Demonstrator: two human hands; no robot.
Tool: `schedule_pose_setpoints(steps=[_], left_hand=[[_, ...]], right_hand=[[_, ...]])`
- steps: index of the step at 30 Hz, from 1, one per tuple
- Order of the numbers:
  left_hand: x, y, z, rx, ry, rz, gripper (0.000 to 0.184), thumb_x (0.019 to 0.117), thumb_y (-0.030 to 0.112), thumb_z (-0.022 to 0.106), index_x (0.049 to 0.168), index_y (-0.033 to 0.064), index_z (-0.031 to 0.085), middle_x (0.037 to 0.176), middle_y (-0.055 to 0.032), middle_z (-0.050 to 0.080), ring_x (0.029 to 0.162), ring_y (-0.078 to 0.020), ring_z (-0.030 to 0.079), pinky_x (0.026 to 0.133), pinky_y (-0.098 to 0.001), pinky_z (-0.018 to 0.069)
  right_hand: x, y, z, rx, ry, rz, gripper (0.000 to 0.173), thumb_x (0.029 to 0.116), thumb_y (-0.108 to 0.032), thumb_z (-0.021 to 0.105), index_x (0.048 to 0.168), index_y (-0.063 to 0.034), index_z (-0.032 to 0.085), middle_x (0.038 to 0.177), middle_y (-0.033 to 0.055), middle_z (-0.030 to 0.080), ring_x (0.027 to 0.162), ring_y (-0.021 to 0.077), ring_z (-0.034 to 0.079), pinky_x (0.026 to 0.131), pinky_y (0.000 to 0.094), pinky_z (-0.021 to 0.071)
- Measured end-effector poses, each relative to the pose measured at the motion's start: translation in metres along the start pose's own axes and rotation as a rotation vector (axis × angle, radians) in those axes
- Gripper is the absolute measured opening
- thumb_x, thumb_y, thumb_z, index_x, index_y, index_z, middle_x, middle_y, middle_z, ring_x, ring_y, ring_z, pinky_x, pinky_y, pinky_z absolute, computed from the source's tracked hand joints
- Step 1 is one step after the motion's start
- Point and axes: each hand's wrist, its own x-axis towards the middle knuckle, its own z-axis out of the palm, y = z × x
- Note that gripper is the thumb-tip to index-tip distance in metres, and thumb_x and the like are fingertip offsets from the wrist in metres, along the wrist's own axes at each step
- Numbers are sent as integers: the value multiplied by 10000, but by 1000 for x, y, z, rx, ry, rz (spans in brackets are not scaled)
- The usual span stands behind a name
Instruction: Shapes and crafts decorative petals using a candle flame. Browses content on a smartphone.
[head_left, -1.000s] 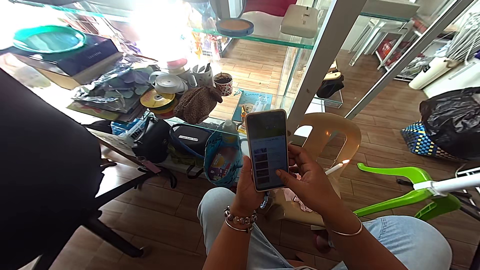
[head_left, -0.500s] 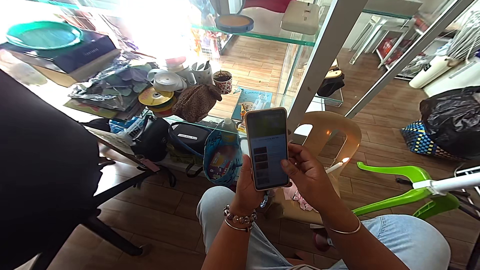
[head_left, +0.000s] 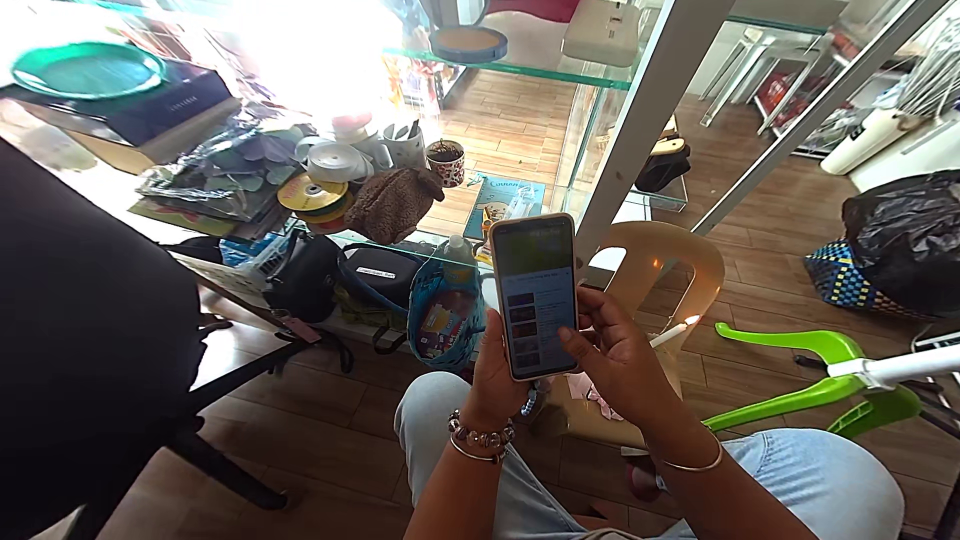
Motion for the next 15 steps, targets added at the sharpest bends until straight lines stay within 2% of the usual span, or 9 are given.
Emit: schedule_pose_setpoints(steps=[2, 5, 15], left_hand=[[0, 0, 1, 2, 5, 9, 546, 996, 621, 485, 1292, 207, 684, 1198, -35, 729, 1113, -138, 695, 963, -340, 573], [1, 2, 1, 10, 6, 19, 535, 1002, 617, 472, 1290, 220, 687, 1198, -19, 729, 1126, -124, 687, 986, -334, 559], [-1, 3, 2, 3, 27, 28, 516, 994, 601, 509, 1266, 207, 702, 1175, -30, 738, 1105, -128, 699, 976, -339, 567]], right_hand=[[-4, 0, 3, -22, -46, 5, 717, 894, -281, 766, 1485, -65, 422, 1252, 81, 626, 1027, 103, 687, 835, 240, 607], [-10, 6, 10, -118, -68, -16, 996, 823, -334, 835, 1591, -67, 258, 1338, 114, 579, 1142, 87, 630, 929, 220, 551], [-11, 11, 22, -152, 1, -17, 1074, 784, -311, 867, 1618, -109, 220, 1399, 148, 532, 1160, 113, 631, 935, 247, 566]])
